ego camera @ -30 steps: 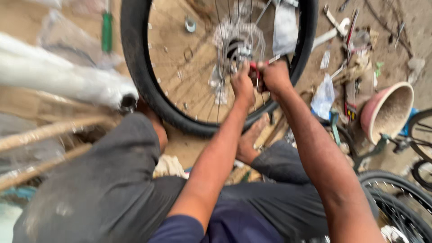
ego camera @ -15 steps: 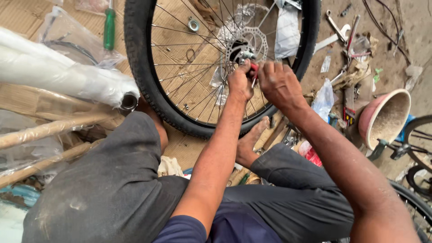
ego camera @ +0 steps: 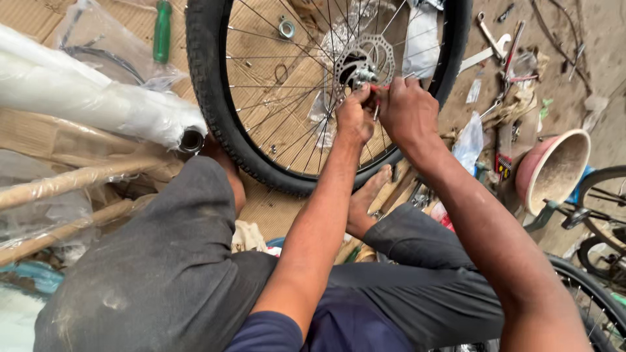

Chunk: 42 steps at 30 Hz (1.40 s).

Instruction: The person is using a screwdriver to tighten the rotor onto a bicycle wheel hub and then sorts through a container of small metal parts by hand.

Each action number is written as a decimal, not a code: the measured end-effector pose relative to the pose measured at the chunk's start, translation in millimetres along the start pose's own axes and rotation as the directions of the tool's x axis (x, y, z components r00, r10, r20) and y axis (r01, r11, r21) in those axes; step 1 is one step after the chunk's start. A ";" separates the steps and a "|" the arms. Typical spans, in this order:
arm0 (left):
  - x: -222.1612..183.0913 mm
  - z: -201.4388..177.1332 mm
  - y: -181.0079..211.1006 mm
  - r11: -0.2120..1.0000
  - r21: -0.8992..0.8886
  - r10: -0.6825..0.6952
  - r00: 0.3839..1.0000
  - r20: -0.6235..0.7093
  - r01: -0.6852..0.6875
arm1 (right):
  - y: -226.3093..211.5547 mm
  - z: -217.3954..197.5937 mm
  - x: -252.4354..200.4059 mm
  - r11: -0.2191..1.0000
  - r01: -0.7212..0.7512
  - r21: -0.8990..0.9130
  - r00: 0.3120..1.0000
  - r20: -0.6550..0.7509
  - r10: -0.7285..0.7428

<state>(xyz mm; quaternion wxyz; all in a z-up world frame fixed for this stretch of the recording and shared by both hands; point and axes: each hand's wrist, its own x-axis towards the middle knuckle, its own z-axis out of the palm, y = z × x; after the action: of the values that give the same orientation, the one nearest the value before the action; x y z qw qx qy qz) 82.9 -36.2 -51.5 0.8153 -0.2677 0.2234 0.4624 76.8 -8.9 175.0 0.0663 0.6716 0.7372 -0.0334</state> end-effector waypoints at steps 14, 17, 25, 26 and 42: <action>-8.8 31.7 8.9 0.998 -0.066 0.011 0.996 -0.083 -0.016 | -5.1 -18.2 39.3 0.577 -0.804 0.148 0.534 0.606 0.590; -8.6 27.4 1.9 0.998 -0.043 0.045 0.984 -0.174 -0.053 | -3.0 -30.7 10.4 0.969 0.166 -0.181 0.986 0.002 -0.168; -22.3 35.5 8.3 0.993 -0.109 0.032 0.992 -0.118 -0.045 | 5.7 8.1 30.2 0.774 -0.489 0.403 0.848 0.430 0.311; -30.1 34.7 8.1 0.996 -0.073 0.035 0.992 -0.122 -0.044 | 3.5 12.1 31.7 0.331 -0.791 0.514 0.611 0.640 0.465; -32.1 35.6 3.6 0.996 -0.081 -0.031 0.994 -0.106 0.022 | 29.9 31.7 20.9 0.773 -0.543 0.326 0.816 0.421 0.396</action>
<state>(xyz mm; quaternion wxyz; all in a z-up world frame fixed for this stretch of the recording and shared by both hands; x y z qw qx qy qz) 68.8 -32.1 -5.8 0.7968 -0.3276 0.2446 0.4449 106.4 10.2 141.9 0.0438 0.8184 0.4947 -0.2893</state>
